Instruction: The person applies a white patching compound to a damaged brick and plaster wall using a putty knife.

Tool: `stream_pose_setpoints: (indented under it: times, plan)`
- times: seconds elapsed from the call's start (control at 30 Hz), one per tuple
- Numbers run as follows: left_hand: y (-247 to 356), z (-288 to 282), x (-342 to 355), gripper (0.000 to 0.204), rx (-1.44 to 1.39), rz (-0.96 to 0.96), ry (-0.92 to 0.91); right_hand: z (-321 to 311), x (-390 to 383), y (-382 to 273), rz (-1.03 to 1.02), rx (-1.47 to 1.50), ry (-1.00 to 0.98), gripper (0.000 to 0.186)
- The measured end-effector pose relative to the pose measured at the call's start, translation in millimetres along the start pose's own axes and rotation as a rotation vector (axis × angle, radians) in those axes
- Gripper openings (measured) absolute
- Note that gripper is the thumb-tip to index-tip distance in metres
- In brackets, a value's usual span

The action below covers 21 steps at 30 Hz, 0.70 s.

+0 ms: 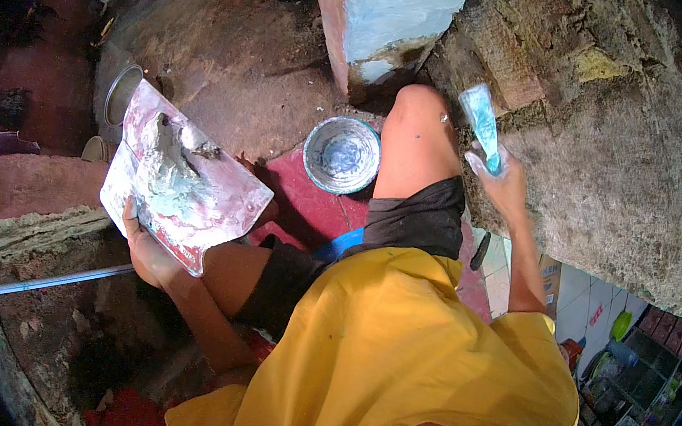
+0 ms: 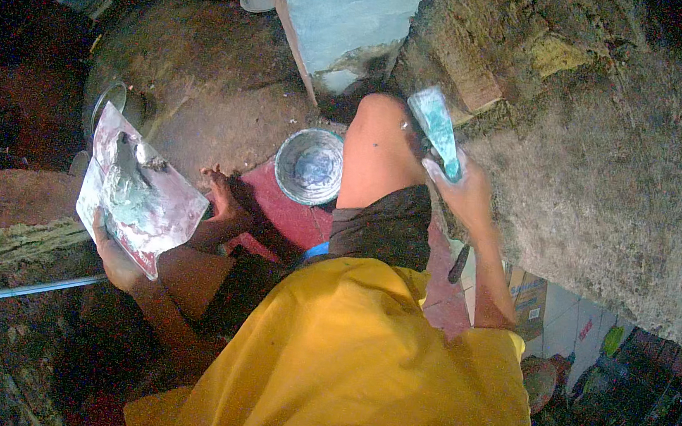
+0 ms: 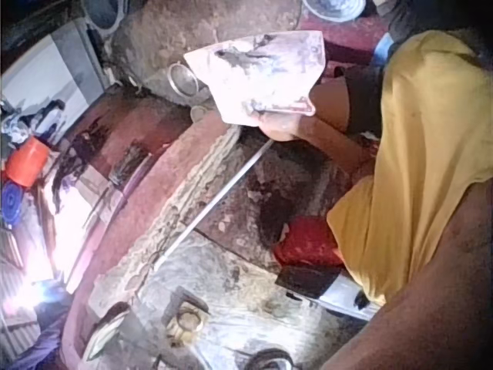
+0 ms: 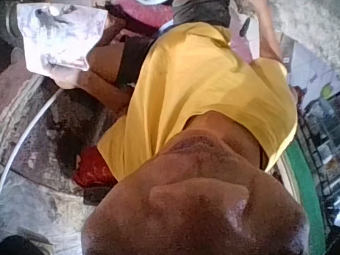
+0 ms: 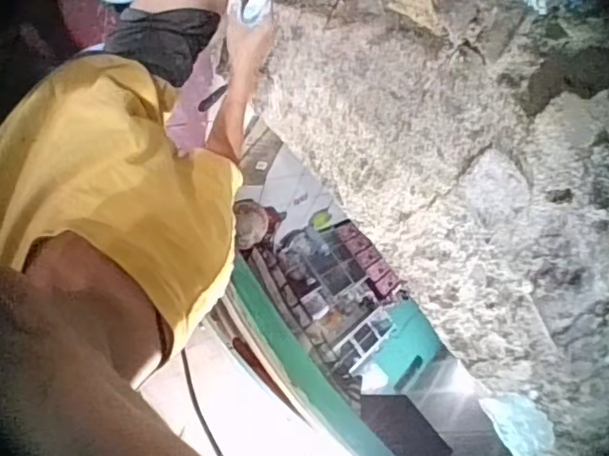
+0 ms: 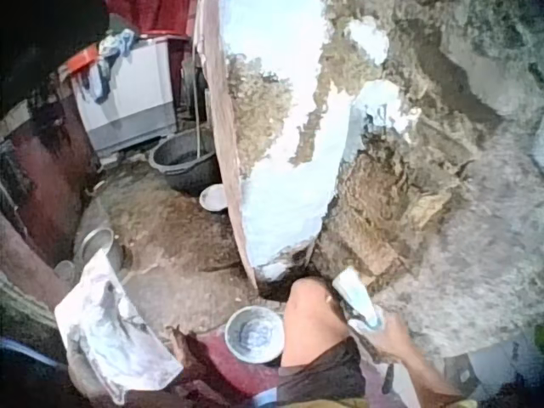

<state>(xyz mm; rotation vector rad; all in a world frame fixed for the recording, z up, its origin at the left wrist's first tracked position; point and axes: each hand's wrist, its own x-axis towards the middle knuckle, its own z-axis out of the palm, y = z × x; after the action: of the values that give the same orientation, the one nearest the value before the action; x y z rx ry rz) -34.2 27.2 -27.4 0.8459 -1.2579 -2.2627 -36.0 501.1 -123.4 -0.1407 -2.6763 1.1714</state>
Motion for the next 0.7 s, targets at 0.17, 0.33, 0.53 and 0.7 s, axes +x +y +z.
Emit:
stream_pose_setpoints:
  times: [0.17,0.33,0.53,0.7]
  plan:
    - [-4,16,-10,0.041,0.311,0.076,0.247,22,27,-20,0.119,-0.05,0.004,0.037]
    - [-5,45,-30,0.045,-0.021,-0.055,0.021,28,44,-33,0.161,-0.103,-0.007,0.041]
    - [-5,58,-38,0.044,-0.018,-0.121,0.073,36,46,-22,0.182,-0.093,0.011,0.036]
    - [-5,61,-36,0.043,-0.025,-0.147,0.063,40,47,-26,0.141,0.034,0.018,0.027]
